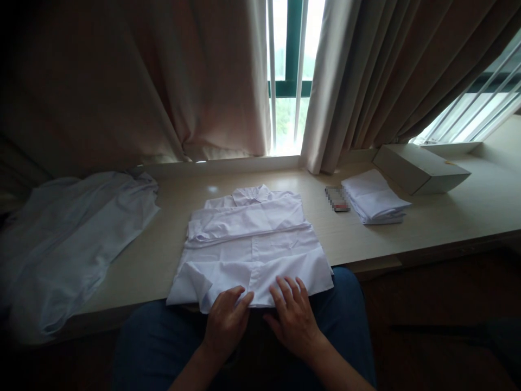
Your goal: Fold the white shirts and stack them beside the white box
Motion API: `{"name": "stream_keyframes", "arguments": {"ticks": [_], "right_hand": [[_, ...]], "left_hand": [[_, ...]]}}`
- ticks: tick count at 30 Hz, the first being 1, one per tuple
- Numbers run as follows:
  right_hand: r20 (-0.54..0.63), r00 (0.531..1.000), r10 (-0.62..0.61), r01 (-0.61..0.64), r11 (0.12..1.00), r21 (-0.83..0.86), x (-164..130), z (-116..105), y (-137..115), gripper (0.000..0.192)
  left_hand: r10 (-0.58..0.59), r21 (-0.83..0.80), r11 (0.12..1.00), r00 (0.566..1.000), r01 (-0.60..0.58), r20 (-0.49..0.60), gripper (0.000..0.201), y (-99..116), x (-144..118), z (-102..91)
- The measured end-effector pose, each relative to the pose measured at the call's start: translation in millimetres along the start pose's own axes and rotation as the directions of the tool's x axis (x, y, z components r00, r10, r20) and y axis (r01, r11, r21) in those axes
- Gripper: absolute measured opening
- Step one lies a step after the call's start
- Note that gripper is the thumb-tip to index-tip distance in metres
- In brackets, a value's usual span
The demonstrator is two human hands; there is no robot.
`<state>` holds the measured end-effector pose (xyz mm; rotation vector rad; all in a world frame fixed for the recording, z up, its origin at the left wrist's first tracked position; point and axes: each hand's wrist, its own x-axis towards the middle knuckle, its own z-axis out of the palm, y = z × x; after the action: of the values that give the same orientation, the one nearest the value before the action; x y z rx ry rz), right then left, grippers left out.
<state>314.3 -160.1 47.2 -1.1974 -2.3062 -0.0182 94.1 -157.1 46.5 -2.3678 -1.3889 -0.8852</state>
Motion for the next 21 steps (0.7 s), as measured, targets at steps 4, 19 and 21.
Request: {"name": "stream_keyframes", "arguments": {"ticks": [4, 19, 21], "right_hand": [[-0.108, 0.992, 0.07, -0.074, 0.996, -0.041, 1, 2, 3, 0.061], [-0.146, 0.988, -0.051, 0.062, 0.995, 0.073, 30, 6, -13, 0.032], [-0.125, 0.989, -0.074, 0.082, 0.995, 0.058, 25, 9, -13, 0.035]], "left_hand": [[0.023, -0.061, 0.998, 0.998, -0.027, -0.056, 0.03, 1, 11, -2.8], [-0.018, -0.025, 1.0, 0.999, 0.019, 0.049, 0.044, -19, 6, -17.4], [0.05, -0.051, 0.998, 0.998, -0.048, 0.035, 0.042, -15, 4, -16.3]]}}
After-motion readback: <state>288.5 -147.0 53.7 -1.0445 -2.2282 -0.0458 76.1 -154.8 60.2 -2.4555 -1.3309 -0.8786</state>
